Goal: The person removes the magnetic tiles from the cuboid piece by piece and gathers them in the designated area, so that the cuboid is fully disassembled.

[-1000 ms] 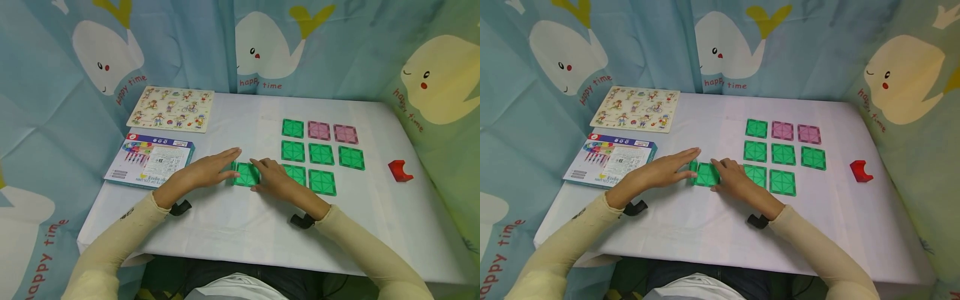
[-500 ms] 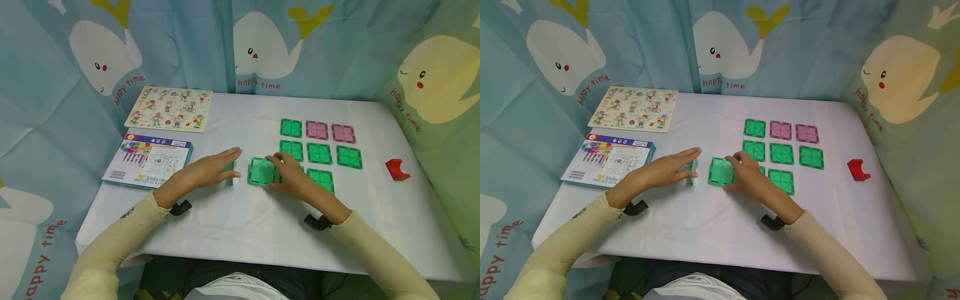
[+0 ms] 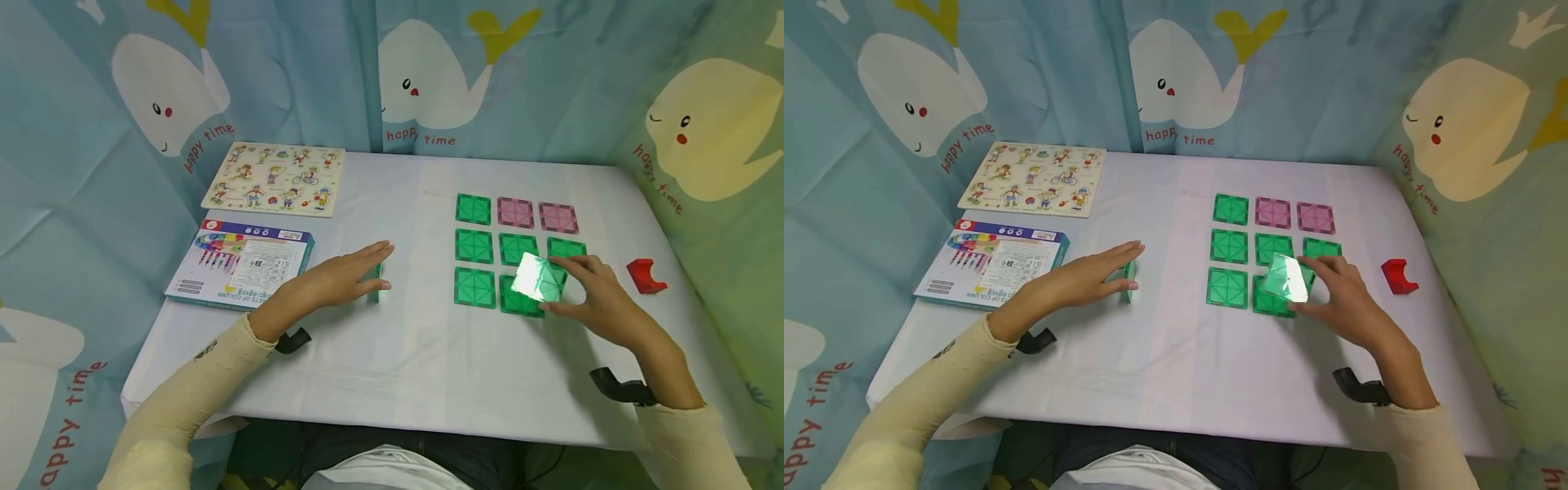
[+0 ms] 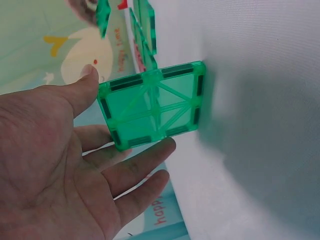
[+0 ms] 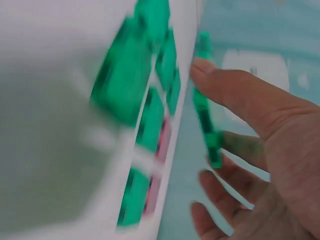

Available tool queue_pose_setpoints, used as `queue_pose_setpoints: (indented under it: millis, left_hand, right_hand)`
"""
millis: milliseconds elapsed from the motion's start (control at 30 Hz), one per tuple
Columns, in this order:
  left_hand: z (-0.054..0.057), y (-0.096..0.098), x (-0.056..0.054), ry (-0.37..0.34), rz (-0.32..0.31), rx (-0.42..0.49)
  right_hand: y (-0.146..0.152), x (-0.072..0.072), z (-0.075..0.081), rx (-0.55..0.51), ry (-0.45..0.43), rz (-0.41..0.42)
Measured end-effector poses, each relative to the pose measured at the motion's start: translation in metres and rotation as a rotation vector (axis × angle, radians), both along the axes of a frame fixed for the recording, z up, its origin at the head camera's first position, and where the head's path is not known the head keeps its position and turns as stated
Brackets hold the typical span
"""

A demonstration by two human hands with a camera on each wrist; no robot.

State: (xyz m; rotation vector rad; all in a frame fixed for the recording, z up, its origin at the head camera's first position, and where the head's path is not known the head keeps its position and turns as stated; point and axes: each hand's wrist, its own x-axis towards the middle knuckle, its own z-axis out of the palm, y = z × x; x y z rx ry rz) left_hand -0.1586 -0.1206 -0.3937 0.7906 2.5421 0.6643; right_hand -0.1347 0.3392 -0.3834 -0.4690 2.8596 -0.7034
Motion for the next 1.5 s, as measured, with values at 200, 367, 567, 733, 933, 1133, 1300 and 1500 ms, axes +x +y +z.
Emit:
queue_pose_setpoints:
  millis: [200,367,567,733,933,1133,1300,1500]
  left_hand:
    - [-0.001,-0.002,0.0,0.003,0.006,0.0]
    - [-0.001,-0.003,0.001,-0.001,0.008,-0.001]
    - [0.0,-0.003,0.001,-0.005,0.005,0.0]
    - [0.0,-0.003,0.001,-0.002,0.007,0.005]
    - [-0.001,-0.003,0.001,-0.012,0.009,0.013]
    - [-0.001,-0.001,0.001,-0.009,0.005,0.013]
    - [0.0,0.0,0.002,-0.007,0.004,0.009]
    - [0.002,0.001,0.002,-0.004,0.006,0.008]
  right_hand:
    - [0.049,0.006,-0.013,0.032,-0.041,-0.033]
    - [0.066,0.002,-0.023,0.054,-0.103,-0.026]
    - [0.073,-0.004,-0.03,0.109,-0.205,-0.043]
    - [0.073,-0.006,-0.034,0.177,-0.231,-0.031]
    - [0.067,-0.007,-0.03,0.22,-0.157,0.008]
    - [0.028,-0.01,-0.012,0.237,-0.109,-0.007]
    - [-0.029,-0.017,-0.006,0.168,-0.092,0.045]
    - [-0.111,-0.022,-0.021,0.182,0.012,0.178]
